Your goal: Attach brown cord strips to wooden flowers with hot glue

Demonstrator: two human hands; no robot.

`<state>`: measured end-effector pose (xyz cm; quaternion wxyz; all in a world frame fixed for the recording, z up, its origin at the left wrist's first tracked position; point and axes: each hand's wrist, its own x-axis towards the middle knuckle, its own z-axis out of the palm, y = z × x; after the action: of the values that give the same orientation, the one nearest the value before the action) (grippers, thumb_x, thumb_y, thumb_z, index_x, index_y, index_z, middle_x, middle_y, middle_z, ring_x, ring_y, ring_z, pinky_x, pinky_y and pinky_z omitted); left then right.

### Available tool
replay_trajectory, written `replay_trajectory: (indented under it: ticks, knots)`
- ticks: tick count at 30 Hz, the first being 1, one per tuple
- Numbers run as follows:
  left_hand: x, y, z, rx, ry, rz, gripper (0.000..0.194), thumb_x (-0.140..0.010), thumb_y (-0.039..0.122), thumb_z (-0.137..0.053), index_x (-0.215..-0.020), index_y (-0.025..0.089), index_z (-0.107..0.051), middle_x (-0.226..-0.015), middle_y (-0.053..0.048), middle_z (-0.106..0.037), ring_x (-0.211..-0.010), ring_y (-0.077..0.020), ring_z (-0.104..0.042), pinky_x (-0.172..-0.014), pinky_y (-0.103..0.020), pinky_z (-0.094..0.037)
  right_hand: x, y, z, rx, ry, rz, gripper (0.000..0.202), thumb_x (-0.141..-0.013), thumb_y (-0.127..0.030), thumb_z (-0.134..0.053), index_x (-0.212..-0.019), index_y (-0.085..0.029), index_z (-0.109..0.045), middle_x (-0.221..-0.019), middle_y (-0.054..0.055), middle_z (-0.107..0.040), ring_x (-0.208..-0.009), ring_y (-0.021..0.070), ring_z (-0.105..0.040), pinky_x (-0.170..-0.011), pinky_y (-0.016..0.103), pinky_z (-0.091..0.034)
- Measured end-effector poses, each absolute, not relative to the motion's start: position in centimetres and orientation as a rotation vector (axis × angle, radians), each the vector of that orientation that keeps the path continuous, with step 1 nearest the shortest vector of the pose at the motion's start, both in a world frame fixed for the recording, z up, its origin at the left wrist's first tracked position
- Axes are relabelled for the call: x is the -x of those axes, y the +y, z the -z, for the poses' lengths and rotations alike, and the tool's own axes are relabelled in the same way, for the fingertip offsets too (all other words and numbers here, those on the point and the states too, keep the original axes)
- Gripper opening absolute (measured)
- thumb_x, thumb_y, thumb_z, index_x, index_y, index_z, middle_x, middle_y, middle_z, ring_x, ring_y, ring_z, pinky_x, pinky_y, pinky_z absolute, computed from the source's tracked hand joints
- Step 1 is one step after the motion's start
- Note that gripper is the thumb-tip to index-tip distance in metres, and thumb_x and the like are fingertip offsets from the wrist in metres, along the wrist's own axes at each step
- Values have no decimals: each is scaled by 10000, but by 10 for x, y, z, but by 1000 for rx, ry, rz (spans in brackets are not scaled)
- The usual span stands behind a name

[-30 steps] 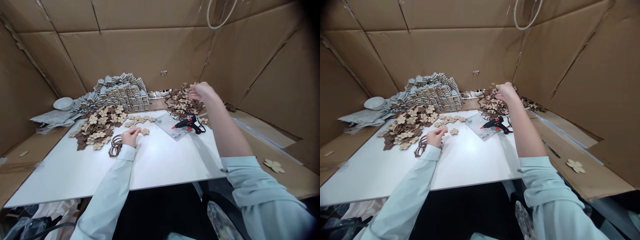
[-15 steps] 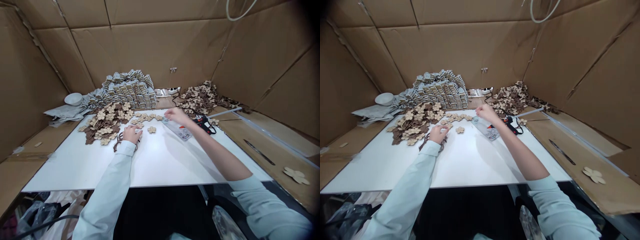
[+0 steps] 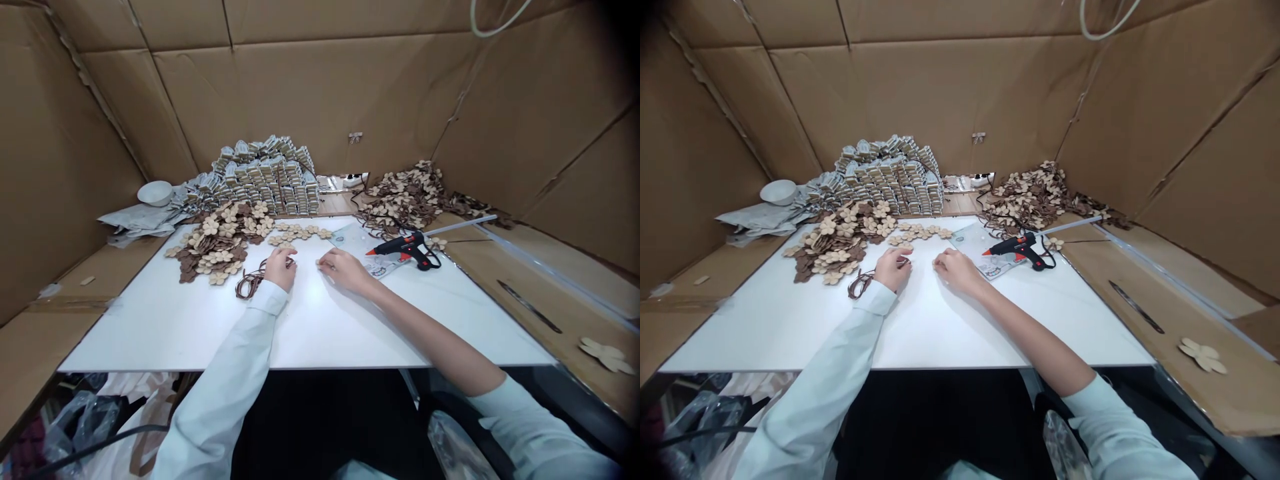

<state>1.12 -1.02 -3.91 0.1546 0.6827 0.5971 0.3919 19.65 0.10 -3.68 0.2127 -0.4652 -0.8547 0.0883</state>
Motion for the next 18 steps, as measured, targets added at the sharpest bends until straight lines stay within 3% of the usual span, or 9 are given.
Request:
replay_trajectory:
  ticks: [6,9,13,18]
  knots:
    - [-29,-17,40,-1636,1285,-1325,301,-526,147,-689,-810,156,-592,-902,-41,-513,-731,-121,-574,-651,-274,-529,-216,-15,28,1326,-1985,-213,165,-752,-211,-482,-748,-153,-637,-790,56,-648,-771,171,-574,-735,279,-407]
    - [-35,-21,43,-1642,1164,-1304,317,-499,149,-706,-796,160,-599,-895,-32,-481,-724,-115,-574,-634,-267,-535,-208,-21,27,1178,-1985,-325,166,-748,-202,-486,-806,-154,-635,-814,49,-649,-776,156,-578,-735,272,-423]
    - [-36,-22,42,-1632,1083,-1326,303,-498,156,-703,-786,167,-611,-908,-31,-467,-713,-97,-557,-640,-259,-530,-194,-27,29,952,-2190,-417,288,-715,-111,-485,-965,-182,-610,-978,47,-630,-923,163,-545,-822,296,-407]
    - [-31,-17,35,-1465,1104,-1428,342,-444,196,-731,-759,146,-605,-855,-37,-532,-670,-86,-512,-647,-272,-502,-193,-27,35,1017,-2139,-439,260,-723,-112,-484,-938,-173,-617,-865,56,-649,-830,155,-571,-772,294,-426]
